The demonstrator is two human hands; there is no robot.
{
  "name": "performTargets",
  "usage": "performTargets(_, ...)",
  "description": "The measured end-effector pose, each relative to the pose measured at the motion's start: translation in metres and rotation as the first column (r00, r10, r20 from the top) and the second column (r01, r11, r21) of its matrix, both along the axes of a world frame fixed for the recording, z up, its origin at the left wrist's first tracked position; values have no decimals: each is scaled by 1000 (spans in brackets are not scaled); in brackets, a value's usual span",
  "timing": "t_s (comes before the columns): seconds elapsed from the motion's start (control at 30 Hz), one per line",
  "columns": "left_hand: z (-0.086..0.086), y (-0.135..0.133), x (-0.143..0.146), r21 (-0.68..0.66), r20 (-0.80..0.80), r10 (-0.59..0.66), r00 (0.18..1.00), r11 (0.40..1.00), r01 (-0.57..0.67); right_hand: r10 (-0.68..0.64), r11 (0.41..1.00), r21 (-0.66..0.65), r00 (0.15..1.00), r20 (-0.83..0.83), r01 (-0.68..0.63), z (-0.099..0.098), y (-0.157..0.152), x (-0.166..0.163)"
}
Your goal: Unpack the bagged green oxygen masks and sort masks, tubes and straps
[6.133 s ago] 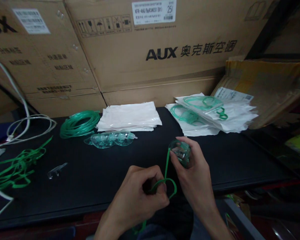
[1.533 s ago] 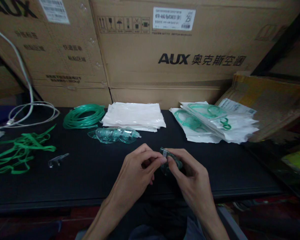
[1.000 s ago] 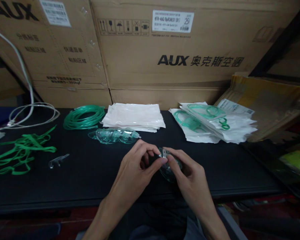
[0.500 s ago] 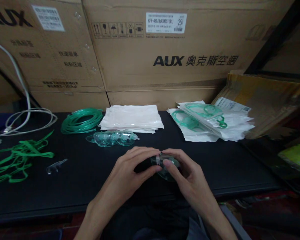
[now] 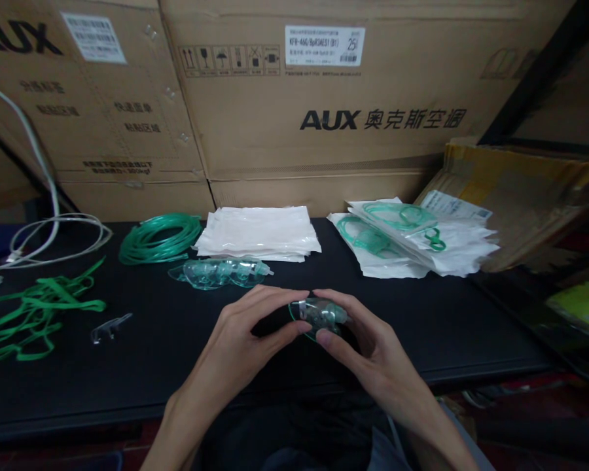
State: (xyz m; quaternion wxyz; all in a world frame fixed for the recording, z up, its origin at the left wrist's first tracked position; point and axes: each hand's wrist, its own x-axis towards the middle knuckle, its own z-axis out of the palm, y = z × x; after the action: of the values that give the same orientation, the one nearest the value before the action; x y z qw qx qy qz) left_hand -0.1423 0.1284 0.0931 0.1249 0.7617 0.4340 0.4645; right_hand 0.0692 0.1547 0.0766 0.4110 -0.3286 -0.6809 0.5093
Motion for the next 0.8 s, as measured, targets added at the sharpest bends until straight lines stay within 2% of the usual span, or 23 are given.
performTargets(0.4,3,0,0,-96,-19,-43,999,995,41,-109,993,-30,994,29,110,5,-3,-3)
performTargets(0.63,0,0,1,-42,-70,-17,997,999,14,-138,990,-3,989,59,138,5,-4,-6)
performTargets(0.8,1,-3,-1,-74,-78,-30,997,997,24,-143,990,25,985,95,141,2,-5,-5)
